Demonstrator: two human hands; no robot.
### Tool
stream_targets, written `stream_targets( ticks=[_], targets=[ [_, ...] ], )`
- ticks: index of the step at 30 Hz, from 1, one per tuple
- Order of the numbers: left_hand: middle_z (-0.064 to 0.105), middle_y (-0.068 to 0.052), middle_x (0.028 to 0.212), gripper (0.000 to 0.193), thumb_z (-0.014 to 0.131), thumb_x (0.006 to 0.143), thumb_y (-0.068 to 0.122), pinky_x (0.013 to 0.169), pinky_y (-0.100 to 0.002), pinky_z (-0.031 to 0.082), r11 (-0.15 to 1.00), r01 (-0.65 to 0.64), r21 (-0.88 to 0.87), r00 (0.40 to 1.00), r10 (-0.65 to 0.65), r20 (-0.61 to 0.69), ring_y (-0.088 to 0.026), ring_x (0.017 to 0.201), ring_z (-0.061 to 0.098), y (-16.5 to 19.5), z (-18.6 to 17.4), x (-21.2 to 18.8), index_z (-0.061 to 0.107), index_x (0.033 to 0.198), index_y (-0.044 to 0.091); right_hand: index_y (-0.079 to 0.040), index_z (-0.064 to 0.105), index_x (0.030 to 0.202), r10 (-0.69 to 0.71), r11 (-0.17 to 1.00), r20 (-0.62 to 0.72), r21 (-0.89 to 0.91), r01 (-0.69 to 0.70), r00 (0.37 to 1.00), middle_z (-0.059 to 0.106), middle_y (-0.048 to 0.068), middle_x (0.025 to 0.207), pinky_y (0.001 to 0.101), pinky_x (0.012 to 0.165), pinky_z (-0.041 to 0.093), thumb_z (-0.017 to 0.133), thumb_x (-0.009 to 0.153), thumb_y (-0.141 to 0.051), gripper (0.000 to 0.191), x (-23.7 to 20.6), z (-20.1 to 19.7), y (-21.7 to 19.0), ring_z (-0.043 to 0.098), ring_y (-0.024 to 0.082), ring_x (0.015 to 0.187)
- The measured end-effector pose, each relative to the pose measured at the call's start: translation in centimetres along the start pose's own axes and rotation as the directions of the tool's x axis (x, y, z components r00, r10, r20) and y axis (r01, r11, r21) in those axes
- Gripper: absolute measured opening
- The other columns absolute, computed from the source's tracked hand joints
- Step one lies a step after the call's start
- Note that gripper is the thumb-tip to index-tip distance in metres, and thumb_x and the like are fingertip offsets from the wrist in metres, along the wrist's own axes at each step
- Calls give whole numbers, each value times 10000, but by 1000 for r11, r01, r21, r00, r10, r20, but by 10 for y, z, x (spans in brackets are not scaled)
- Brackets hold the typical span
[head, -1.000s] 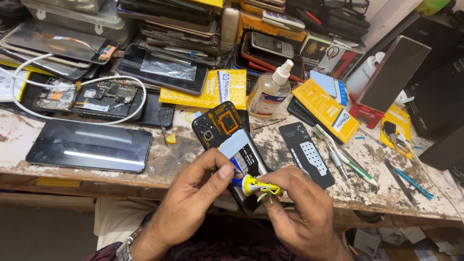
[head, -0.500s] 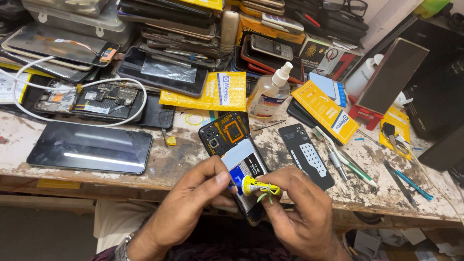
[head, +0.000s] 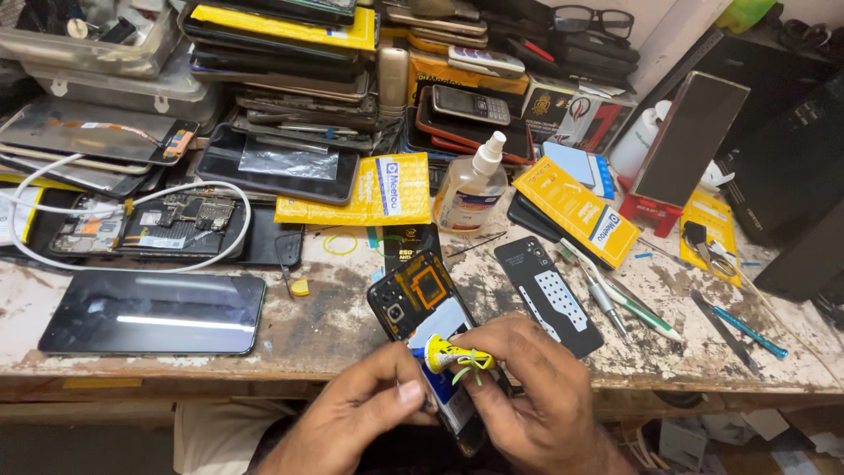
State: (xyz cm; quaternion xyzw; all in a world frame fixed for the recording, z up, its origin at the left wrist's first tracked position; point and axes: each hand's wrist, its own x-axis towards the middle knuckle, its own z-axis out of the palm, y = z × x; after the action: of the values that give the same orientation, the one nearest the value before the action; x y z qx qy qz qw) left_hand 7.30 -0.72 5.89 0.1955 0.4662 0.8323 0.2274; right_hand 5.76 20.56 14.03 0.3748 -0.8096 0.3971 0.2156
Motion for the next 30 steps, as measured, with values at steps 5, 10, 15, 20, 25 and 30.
stream_targets(
  ticks=[5,10,15,20,25,30],
  targets=[
    [590,-37,988,212,563,1058,264,969,-313,455,973,-4,231,1000,4,2,-126,997,559,-3,0,-1,583,981,67,-3,680,1099,10,1000,-3,8,-10,1000,724,104,969,320,780,580,739,831,48,280,2,0,2,734,220,878],
    [579,-36,983,221,570,1052,265,957,-311,455,941,-40,337,999,35,18,-130,992,557,-7,1,3,596,970,62,-2,669,1108,-3,1000,-17,5,3,1000,727,102,989,319,787,583,738,848,53,275,5,1,4,736,216,882],
    [593,-37,981,222,579,1041,272,941,-314,471,943,-22,331,999,9,42,-133,989,569,-8,2,6,599,969,63,6,661,1119,-23,1000,-29,-4,23,999,725,105,1001,312,780,583,741,826,69,311,8,1,5,734,217,884],
    [552,-31,1013,200,586,1037,253,956,-318,450,953,-20,303,999,5,50,-133,1015,538,-10,2,5,588,971,63,8,661,1120,1,1000,-44,-28,-2,999,720,106,996,316,795,588,732,813,75,323,10,2,5,736,225,897],
    [533,-43,1029,199,573,1084,230,984,-327,422,957,-136,256,982,96,163,-144,1037,509,-17,-2,6,575,988,55,2,660,1117,10,1000,-55,-6,-10,998,727,101,993,307,779,593,739,841,68,295,13,2,6,743,215,891],
    [552,-52,1120,204,589,1055,234,988,-344,413,992,-94,88,980,77,182,-151,1088,521,-28,0,14,578,968,50,2,663,1105,-4,999,-56,-35,2,998,716,105,981,307,778,586,728,829,76,293,17,-1,6,730,220,885]
  ],
)
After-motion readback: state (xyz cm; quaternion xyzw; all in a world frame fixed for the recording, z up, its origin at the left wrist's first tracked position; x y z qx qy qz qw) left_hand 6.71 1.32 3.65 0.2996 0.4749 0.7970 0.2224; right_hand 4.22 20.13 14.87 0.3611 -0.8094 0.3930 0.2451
